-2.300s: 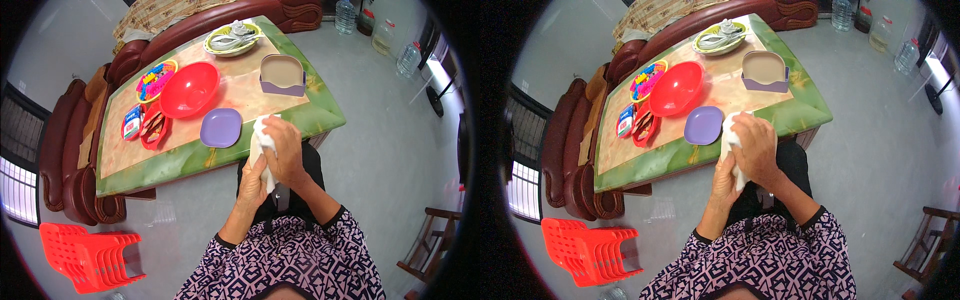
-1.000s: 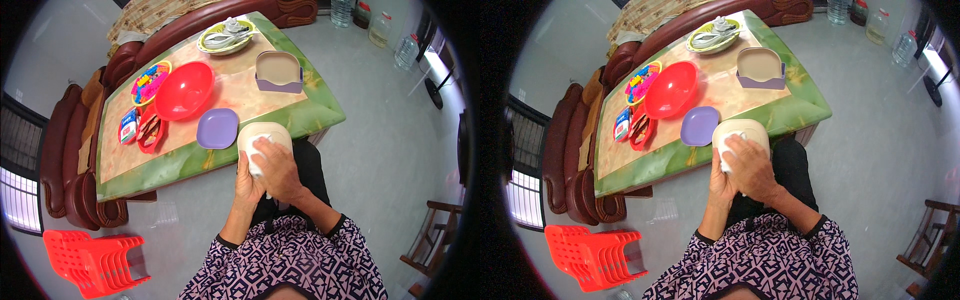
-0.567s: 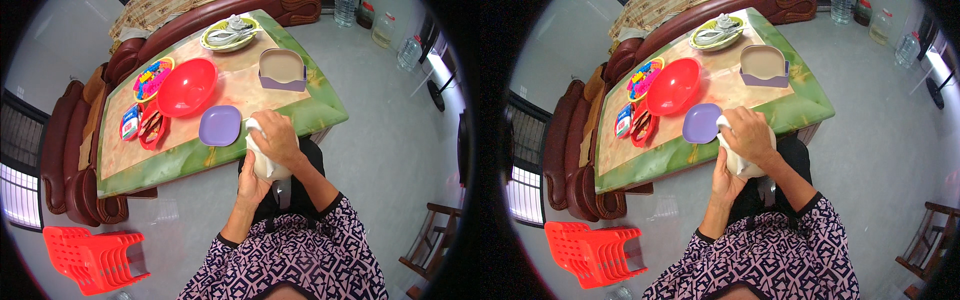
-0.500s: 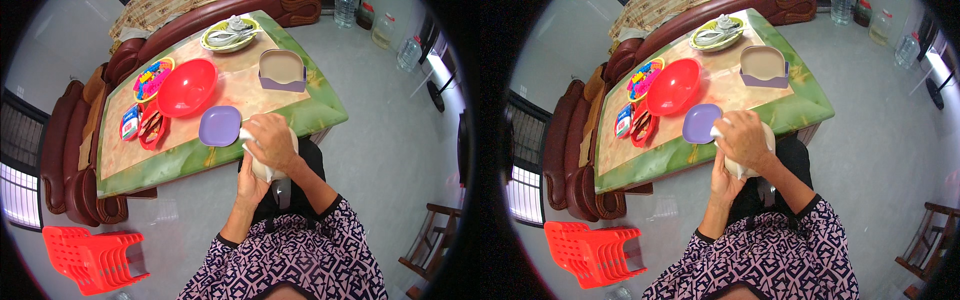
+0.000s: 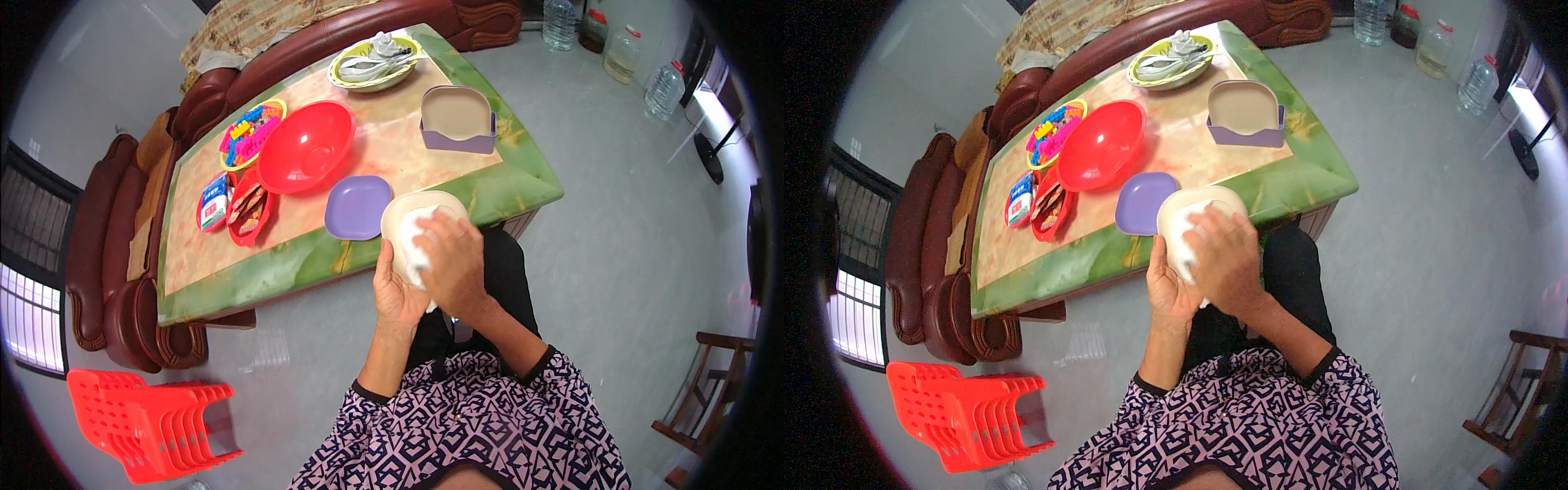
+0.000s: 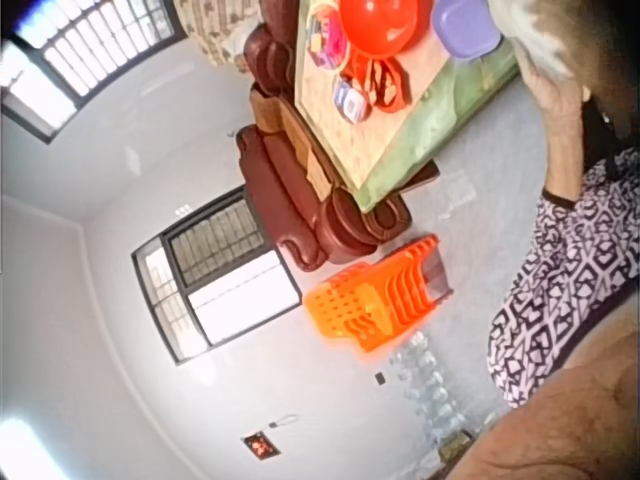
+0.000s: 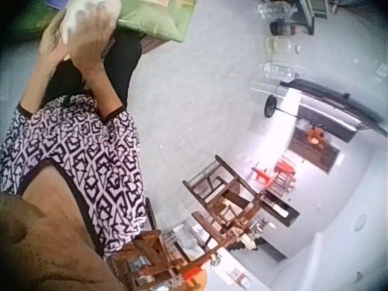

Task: The person wipes the interior and exterior surfaces of several plastic containers and lids using a white cloth. The person handles a purple container, a beige container, and a purple lid, wiping them individually and placing them back on the table.

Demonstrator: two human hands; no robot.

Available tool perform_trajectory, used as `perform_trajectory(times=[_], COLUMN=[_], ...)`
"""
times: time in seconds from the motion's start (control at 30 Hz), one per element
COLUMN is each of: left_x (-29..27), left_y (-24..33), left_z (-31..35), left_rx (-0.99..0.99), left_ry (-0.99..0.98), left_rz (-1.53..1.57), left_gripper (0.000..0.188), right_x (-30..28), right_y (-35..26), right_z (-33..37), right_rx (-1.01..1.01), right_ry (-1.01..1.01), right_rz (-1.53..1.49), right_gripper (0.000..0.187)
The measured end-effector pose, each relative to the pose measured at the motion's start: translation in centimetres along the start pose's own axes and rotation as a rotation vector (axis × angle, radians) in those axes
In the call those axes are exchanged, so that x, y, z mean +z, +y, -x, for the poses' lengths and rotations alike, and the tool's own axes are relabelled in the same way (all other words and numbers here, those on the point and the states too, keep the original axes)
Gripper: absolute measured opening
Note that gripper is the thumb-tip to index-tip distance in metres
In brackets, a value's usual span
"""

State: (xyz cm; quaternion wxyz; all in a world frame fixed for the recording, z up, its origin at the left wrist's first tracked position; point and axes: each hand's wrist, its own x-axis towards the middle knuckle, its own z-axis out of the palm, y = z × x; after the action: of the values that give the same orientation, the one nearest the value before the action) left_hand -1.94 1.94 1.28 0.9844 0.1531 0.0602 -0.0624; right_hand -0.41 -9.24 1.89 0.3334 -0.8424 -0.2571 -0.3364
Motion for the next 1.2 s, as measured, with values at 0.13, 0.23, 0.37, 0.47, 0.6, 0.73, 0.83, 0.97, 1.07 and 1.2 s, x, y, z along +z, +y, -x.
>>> perform_trajectory(times=[0.13, 0.23, 0.37, 0.47, 0.6, 0.73, 0.83, 0.97, 1.07, 1.2], left_x=[0.1, 0.3, 0.0, -0.4, 0.5, -0.5, -0.8, 1.5, 1.2, -1.0], left_y=[-0.1, -0.1, 0.3, 1.2, 0.4, 0.0, -0.3, -0.1, -0.5, -0.2], left_z=[0.0, 0.3, 0.0, -0.8, -0.8, -1.1, -0.3, 0.2, -0.6, -1.0], left_rx=[-0.05, -0.058, -0.014, 0.031, 0.031, 0.012, 0.15, 0.053, 0.034, 0.007], left_ry=[-0.029, -0.06, -0.067, -0.065, -0.107, 0.01, 0.212, -0.045, 0.075, 0.167], left_rz=[0.017, 0.004, 0.026, 0.066, 0.056, -0.159, -0.631, -0.365, -0.449, -0.267], left_gripper=[0.054, 0.055, 0.057, 0.058, 0.058, 0.059, 0.069, 0.08, 0.069, 0.033], right_x=[0.9, 1.1, 0.5, -0.5, -1.1, -2.9, -3.5, -1.9, -0.4, -0.8], right_y=[3.2, 4.4, 4.2, 1.2, 1.3, 1.6, 1.8, 1.6, 0.4, 0.8], right_z=[-1.3, -1.6, -0.3, 1.2, 1.3, -0.3, -0.1, 1.0, 2.5, 2.9], right_rx=[0.294, 0.695, 0.991, 1.023, 1.073, 0.9, 0.603, 0.147, -0.001, 0.135], right_ry=[0.143, 0.128, 0.106, 0.156, 0.255, 0.258, 0.143, 0.045, -0.089, -0.229], right_rz=[-0.3, -0.714, -1.042, -1.191, -1.45, -1.36, -0.79, -0.486, -0.48, -0.694], right_gripper=[0.031, 0.026, 0.03, 0.029, 0.034, 0.035, 0.037, 0.043, 0.047, 0.04])
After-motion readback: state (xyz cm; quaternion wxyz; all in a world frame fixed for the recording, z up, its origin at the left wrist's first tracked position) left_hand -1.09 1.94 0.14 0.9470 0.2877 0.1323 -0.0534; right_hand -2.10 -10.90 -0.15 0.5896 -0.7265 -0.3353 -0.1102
